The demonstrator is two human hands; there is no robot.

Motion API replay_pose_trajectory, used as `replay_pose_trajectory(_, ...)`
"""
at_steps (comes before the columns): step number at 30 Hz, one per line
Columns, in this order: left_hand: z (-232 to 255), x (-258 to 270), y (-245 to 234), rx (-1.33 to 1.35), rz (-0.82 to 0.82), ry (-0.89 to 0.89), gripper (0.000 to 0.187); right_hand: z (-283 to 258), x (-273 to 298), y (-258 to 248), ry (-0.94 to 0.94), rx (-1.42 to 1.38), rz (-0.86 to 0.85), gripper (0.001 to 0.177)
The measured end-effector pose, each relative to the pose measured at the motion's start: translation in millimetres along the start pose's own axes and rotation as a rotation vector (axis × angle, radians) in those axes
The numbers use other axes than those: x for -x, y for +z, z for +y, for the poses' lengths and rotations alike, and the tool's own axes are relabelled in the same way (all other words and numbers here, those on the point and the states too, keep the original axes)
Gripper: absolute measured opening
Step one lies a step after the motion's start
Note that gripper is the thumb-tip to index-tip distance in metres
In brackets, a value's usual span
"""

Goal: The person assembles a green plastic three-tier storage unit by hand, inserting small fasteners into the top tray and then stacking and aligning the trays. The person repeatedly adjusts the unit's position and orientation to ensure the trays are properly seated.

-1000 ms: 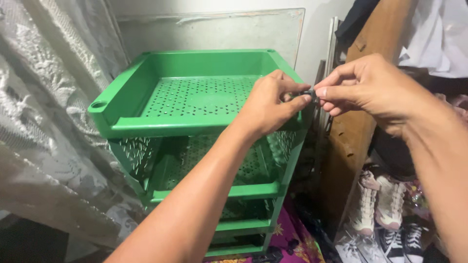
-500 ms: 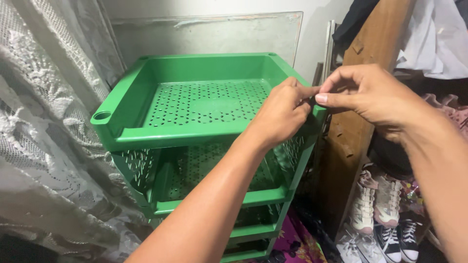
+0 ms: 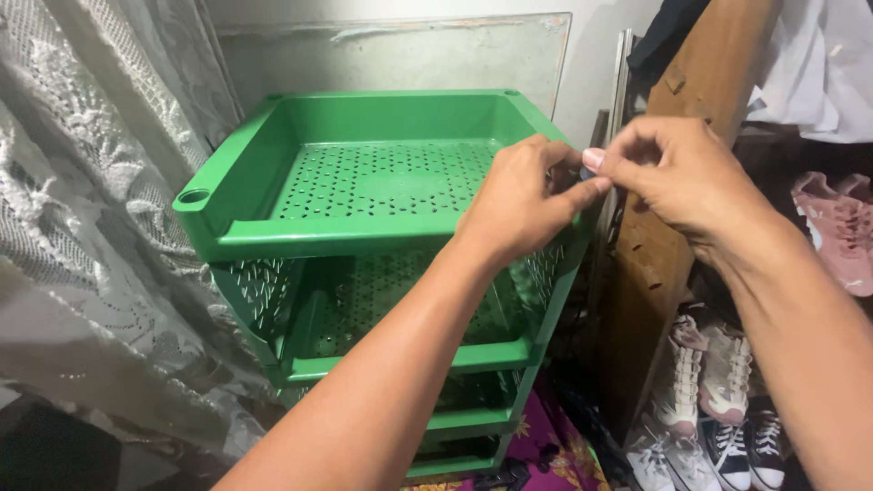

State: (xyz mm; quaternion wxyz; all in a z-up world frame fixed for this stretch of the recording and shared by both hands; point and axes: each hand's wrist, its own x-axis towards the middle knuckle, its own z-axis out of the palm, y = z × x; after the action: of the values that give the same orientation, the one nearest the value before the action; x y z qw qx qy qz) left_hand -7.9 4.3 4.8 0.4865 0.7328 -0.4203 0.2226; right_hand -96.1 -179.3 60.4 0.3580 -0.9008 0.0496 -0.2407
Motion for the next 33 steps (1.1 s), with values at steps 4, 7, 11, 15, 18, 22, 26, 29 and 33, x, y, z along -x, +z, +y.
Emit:
replay_pose_trajectory(4,-6.3,-0.8,10.1,0.104,0.032,-0.039,0.038,0.5,-1.0,-3.6,-0.068,-0.241,-0.093,0.021)
replay_pose_trajectory(7,-7.7,-2.7,7.9,0.109,0.084,0.038,0.032,-0.3,0.5,-1.7,-0.106,-0.07,-0.01,0.024)
replay_pose_trajectory(11,-3.9,0.4,0.0,0.145,0.03,0.031,0.04,-1.2,12.2,4.9,-0.087,0.045,0.07,0.032)
replay_pose_trajectory(15,2.8,-1.1,-4.5,0.091,-0.009,-0.023,0.046,-8.4,17.5,-2.0,-0.071,0.0,0.046,0.025)
replay_pose_trajectory(18,5.0,-3.8,-2.7,0.051,-0.036,-0.062,0.044,-11.1,23.6,-15.3,-0.077,0.042,-0.002,0.021)
replay_pose_trajectory(22,-3.1,-8.0,-3.5,0.035,-0.064,-0.011,0.048,-12.3,21.0,-23.8,-0.091,-0.098,-0.117,0.02)
replay_pose_trajectory(26,-11.6,-10.4,-0.3,0.064,-0.122,-0.04,0.05,-8.2,4.8,-28.7,-0.098,-0.084,-0.18,0.022)
replay_pose_trajectory(29,-16.2,-9.2,0.6,0.085,-0.074,0.033,0.044,-4.4,-4.9,-23.8,-0.127,-0.057,-0.18,0.022)
replay_pose_trajectory(33,-12.3,-6.0,1.6,0.208,-0.04,-0.097,0.044,2.0,-7.1,-20.1,-0.223,-0.117,-0.228,0.018)
